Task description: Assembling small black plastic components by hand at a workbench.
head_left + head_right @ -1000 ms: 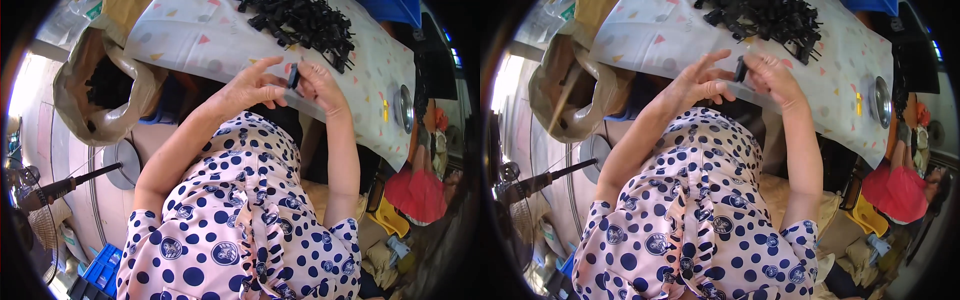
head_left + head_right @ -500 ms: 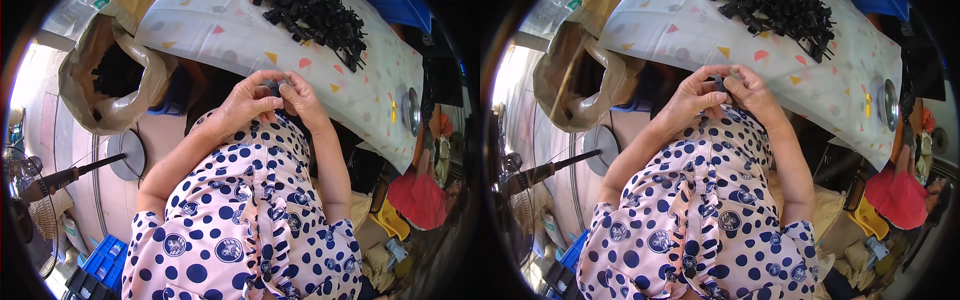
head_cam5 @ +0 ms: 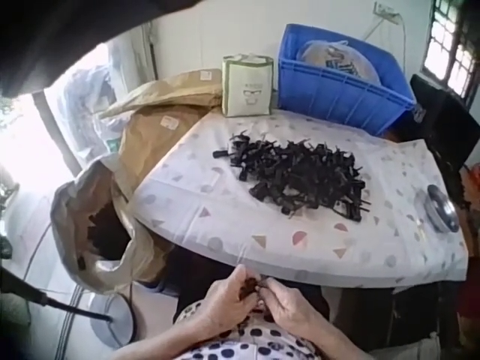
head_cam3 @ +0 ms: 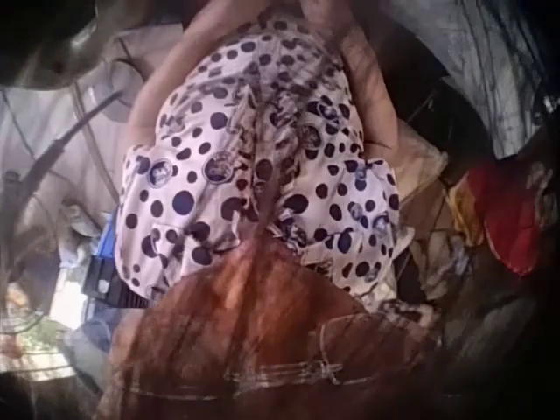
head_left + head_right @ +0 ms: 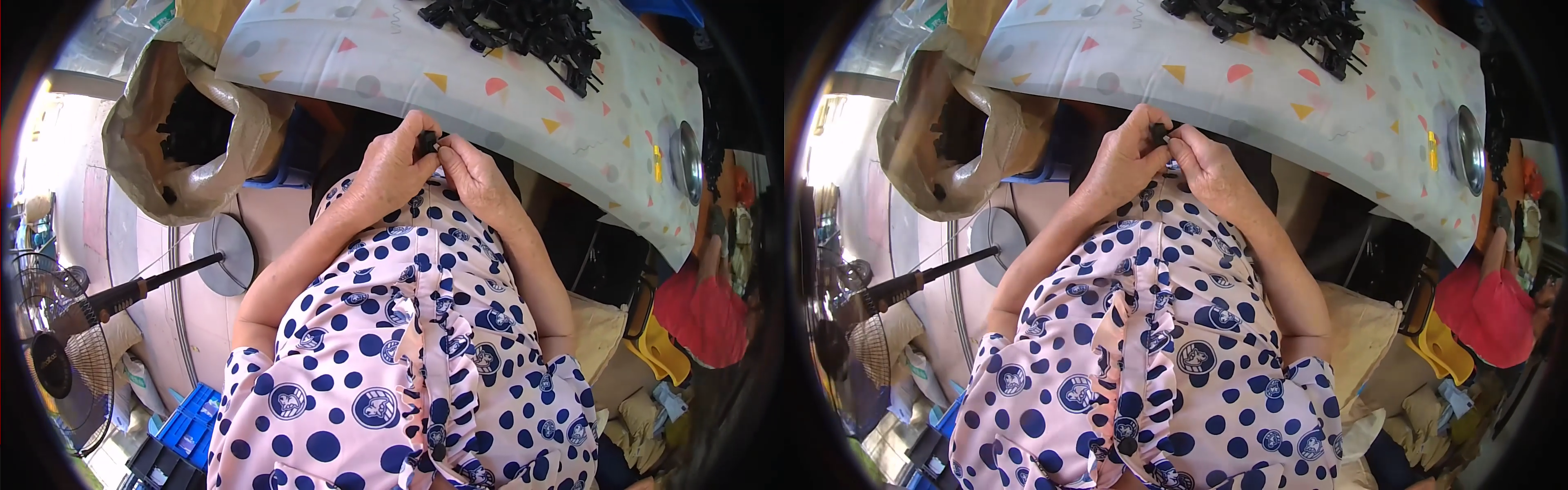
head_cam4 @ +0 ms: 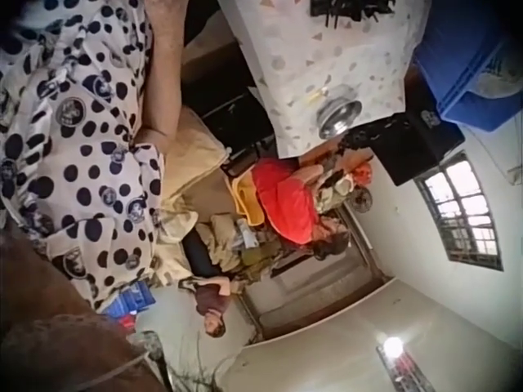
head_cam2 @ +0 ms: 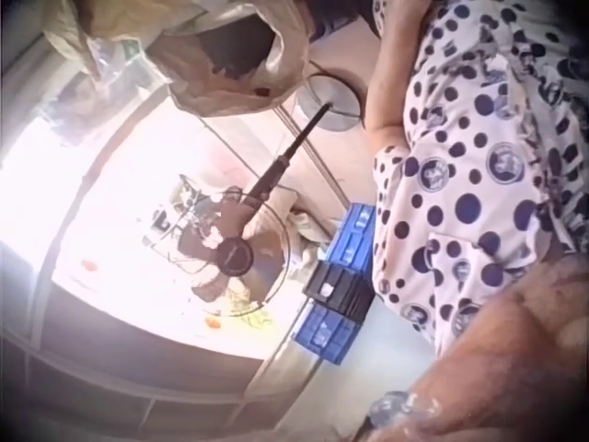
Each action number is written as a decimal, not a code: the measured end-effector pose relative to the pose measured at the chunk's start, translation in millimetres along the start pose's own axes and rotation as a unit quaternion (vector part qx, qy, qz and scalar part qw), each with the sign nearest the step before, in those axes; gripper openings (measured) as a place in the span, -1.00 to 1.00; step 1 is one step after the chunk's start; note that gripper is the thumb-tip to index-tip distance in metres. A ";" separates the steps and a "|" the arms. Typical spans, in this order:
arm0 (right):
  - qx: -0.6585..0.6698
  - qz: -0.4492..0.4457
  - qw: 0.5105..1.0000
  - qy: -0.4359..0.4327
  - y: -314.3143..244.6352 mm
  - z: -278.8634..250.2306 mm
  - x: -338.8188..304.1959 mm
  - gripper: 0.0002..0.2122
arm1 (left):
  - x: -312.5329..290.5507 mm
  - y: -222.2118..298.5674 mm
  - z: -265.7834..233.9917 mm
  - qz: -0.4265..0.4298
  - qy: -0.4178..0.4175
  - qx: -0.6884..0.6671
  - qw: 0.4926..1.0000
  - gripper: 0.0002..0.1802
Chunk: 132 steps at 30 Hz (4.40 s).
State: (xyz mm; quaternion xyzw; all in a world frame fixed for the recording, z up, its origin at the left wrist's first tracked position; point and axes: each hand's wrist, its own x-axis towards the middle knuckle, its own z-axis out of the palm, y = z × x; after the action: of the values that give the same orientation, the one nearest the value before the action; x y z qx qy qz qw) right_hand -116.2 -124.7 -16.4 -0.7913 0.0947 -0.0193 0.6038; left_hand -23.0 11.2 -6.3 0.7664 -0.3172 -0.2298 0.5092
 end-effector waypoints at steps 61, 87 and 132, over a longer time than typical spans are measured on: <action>0.243 0.092 0.965 0.045 -25.4 4.7 4.2 -0.61 | 4.2 -10.6 10.7 0.038 0.021 -0.174 0.984 -0.61; -0.456 -0.081 0.869 0.173 -36.6 -103.5 108.1 -0.70 | -21.3 -10.8 -197.8 -0.064 0.295 0.283 0.910 -0.60; 0.267 0.022 0.959 0.093 -19.7 0.9 19.2 -0.62 | 22.3 0.0 7.5 0.074 0.040 -0.205 0.975 -0.62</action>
State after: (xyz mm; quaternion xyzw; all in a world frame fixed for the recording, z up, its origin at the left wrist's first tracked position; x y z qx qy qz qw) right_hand -94.8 -122.2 0.6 -0.5939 0.1594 -0.1036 0.7818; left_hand -12.6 -9.7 -9.8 0.6284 -0.2983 -0.2207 0.6837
